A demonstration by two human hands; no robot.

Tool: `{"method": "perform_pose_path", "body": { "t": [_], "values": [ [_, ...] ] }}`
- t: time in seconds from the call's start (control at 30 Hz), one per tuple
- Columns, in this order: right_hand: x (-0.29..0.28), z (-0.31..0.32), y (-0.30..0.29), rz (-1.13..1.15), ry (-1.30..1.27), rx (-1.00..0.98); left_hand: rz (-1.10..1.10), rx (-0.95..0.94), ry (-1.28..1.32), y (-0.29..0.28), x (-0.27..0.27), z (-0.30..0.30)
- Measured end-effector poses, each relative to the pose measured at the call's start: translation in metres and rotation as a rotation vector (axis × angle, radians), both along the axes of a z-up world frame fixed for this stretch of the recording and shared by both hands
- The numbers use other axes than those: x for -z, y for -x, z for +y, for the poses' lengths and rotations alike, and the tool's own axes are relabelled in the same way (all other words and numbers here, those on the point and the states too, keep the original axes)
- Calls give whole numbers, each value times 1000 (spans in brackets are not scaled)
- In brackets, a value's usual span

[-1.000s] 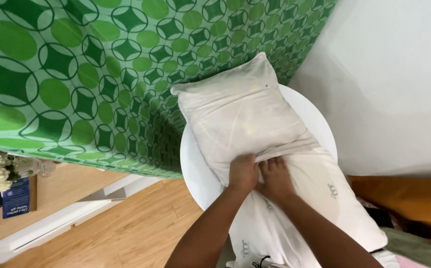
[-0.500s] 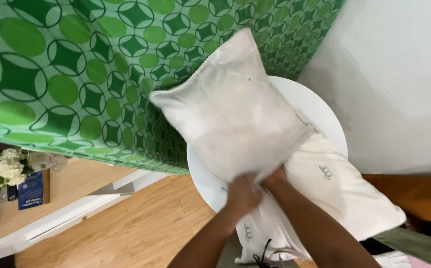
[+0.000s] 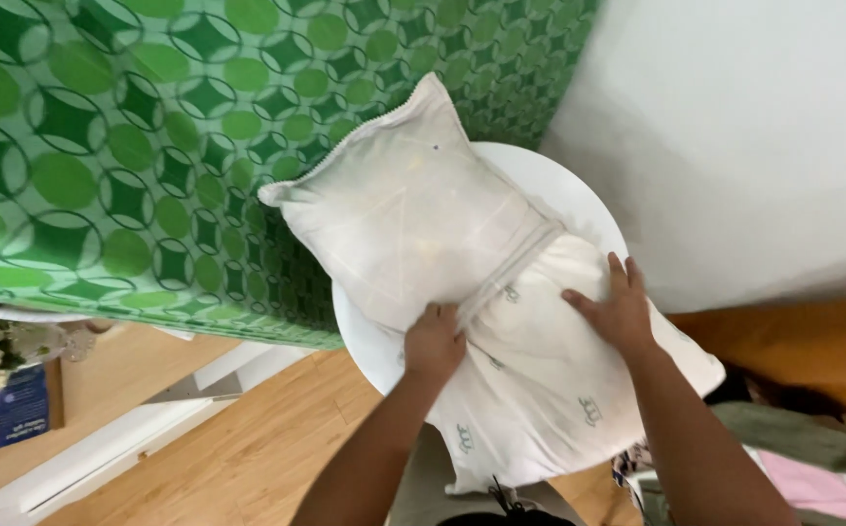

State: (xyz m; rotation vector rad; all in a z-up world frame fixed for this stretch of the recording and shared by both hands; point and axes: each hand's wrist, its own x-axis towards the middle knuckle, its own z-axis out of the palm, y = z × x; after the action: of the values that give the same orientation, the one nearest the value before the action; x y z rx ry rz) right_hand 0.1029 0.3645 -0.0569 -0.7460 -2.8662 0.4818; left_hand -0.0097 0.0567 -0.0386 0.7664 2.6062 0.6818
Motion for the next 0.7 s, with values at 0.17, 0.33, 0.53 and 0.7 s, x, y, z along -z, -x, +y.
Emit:
{"method": "perform_pose_path", "body": {
  "t": [0.17,0.33,0.53,0.7],
  "values": [
    [-59,-36,2,-180,500,226,202,103,-2,29,-6,58],
    [-64,-89,-6,-317,703,264,396,151,-91,39,4,114],
    [-37,-106,-12,9,769,192,355,276,-128,3,-35,126],
    [142,-70,-2,72,471,-22,35,142,-367,-49,-71,111]
  ]
}}
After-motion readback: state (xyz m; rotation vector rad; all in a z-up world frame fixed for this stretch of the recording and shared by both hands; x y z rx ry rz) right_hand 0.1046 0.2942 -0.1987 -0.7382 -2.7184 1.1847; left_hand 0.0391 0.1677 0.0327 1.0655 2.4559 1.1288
